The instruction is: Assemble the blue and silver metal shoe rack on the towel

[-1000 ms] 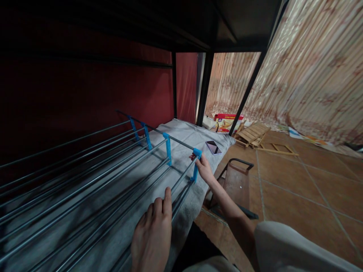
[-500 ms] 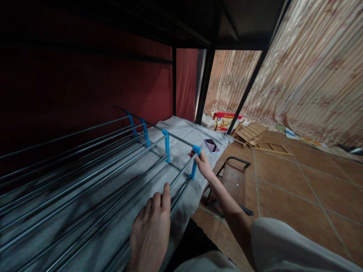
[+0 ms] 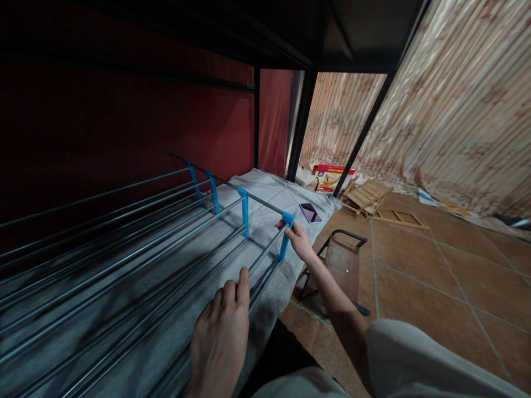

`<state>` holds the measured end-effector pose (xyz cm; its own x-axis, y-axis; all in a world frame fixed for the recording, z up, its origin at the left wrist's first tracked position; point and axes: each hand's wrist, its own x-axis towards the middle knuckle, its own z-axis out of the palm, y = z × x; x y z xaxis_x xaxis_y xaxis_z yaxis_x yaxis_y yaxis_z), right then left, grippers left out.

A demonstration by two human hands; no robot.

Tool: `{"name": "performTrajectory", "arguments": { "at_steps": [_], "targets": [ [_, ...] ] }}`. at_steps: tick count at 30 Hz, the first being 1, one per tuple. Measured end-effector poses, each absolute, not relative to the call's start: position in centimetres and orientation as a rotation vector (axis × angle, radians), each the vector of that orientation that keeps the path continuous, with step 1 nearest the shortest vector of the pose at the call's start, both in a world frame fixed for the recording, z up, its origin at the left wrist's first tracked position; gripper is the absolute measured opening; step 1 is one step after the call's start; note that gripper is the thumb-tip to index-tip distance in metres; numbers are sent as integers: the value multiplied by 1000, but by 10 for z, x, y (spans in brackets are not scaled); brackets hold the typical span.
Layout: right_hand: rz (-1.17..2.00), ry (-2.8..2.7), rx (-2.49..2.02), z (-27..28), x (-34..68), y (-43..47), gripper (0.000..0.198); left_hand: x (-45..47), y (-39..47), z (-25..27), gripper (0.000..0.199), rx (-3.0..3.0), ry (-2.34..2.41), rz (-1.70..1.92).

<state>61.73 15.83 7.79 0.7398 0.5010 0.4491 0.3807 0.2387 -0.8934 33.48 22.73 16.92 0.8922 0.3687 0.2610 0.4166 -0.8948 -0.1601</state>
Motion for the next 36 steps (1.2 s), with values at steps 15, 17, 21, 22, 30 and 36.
{"name": "performTrajectory", "arguments": {
  "at_steps": [15, 17, 21, 22, 30, 36],
  "targets": [
    [189, -838, -1374, 86, 622, 150, 44, 333, 226, 168, 53, -2836, -583, -352],
    [165, -847, -1391, 84, 622, 152, 43, 333, 226, 169, 53, -2837, -589, -343],
    [72, -810, -1412, 76, 620, 158, 36, 334, 227, 169, 53, -2846, -599, -355],
    [51, -788, -1414, 73, 619, 159, 35, 334, 227, 169, 53, -2848, -601, -359],
    [18, -765, -1440, 70, 618, 156, 29, 335, 226, 167, 53, -2854, -607, -374],
    [-13, -747, -1448, 70, 618, 160, 27, 334, 226, 168, 52, -2869, -625, -365]
  ]
}}
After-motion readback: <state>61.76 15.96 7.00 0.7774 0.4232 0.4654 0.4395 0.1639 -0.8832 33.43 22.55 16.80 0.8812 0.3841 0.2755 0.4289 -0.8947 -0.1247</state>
